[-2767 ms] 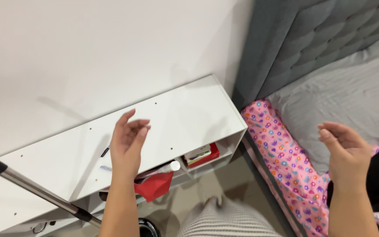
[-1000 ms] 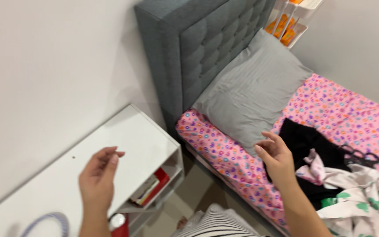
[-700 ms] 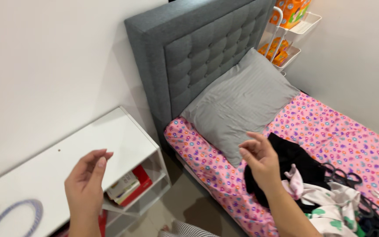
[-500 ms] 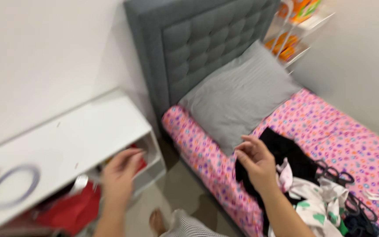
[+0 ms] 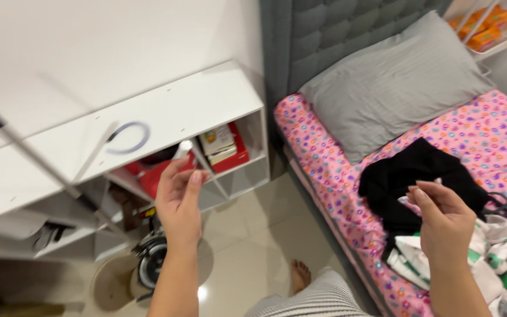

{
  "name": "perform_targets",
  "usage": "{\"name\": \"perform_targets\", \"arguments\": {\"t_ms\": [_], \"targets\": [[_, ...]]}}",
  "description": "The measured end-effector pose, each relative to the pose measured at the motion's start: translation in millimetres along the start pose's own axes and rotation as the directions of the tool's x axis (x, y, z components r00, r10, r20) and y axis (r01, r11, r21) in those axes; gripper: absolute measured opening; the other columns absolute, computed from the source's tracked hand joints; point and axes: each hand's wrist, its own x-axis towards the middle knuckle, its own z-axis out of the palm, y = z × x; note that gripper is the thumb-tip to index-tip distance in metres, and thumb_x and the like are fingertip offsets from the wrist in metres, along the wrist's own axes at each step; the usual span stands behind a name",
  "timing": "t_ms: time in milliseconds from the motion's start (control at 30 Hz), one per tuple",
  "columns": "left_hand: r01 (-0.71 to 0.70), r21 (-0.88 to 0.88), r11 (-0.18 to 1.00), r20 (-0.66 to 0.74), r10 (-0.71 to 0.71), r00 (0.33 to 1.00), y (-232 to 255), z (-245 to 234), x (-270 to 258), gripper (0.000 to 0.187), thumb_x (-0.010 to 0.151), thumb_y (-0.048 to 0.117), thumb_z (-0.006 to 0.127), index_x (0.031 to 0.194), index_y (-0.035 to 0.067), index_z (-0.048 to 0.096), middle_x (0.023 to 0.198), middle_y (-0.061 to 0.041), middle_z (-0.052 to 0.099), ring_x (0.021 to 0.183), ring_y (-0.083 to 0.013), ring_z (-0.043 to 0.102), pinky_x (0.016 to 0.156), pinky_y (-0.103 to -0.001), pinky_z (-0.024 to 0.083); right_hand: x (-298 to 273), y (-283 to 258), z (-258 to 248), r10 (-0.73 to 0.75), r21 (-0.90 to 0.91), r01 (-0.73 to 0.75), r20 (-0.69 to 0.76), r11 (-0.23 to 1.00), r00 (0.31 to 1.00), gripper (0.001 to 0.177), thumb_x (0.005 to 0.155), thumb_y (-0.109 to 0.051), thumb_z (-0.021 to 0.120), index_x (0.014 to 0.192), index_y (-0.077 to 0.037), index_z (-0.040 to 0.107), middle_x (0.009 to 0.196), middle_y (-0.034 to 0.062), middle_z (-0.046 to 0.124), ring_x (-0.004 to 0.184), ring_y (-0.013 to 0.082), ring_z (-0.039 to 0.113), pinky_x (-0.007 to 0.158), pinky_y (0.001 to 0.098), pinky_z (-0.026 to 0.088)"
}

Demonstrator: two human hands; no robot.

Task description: The person uses a vacuum cleaner to clean the floor, then coils the power cable and secures it to the vacuum. The person then moves a small pink and white child's desk and chair into position against a wall.

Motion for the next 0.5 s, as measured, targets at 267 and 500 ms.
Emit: {"name": "perform_targets", "arguments": {"t_ms": [267, 500], "targets": [[0.13, 0.0, 0.992, -0.148, -0.129, 0.981, 30, -140, -167, 0.014, 0.098, 0.006, 0.069, 0.109, -0.003, 0.069, 0.1, -0.007, 0.072, 0.094, -0.0137, 0.067, 0.091, -0.028, 0.052, -163, -19, 44, 0.063, -0.069, -0.055, 0.125, 0.996, 0.99, 0.02, 0.1, 0.004, 0.068, 0.12, 0.007, 0.067, 0.109, 0.0114, 0.072, 0.098, 0.0152, 0.069, 0.092, 0.0267, 0.055], [0.161, 0.104, 0.982, -0.245, -0.131, 0.96, 115, -240, -288, 0.032, 0.105, 0.023, 0.059, 0.097, -0.003, 0.075, 0.094, -0.012, 0.072, 0.089, -0.0176, 0.064, 0.088, -0.032, 0.051, -293, -79, 61, 0.084, -0.112, -0.051, 0.313, 0.992, 0.946, 0.023, 0.096, 0.004, 0.069, 0.119, 0.007, 0.068, 0.108, 0.0091, 0.071, 0.097, 0.0118, 0.066, 0.089, 0.0232, 0.052]]}}
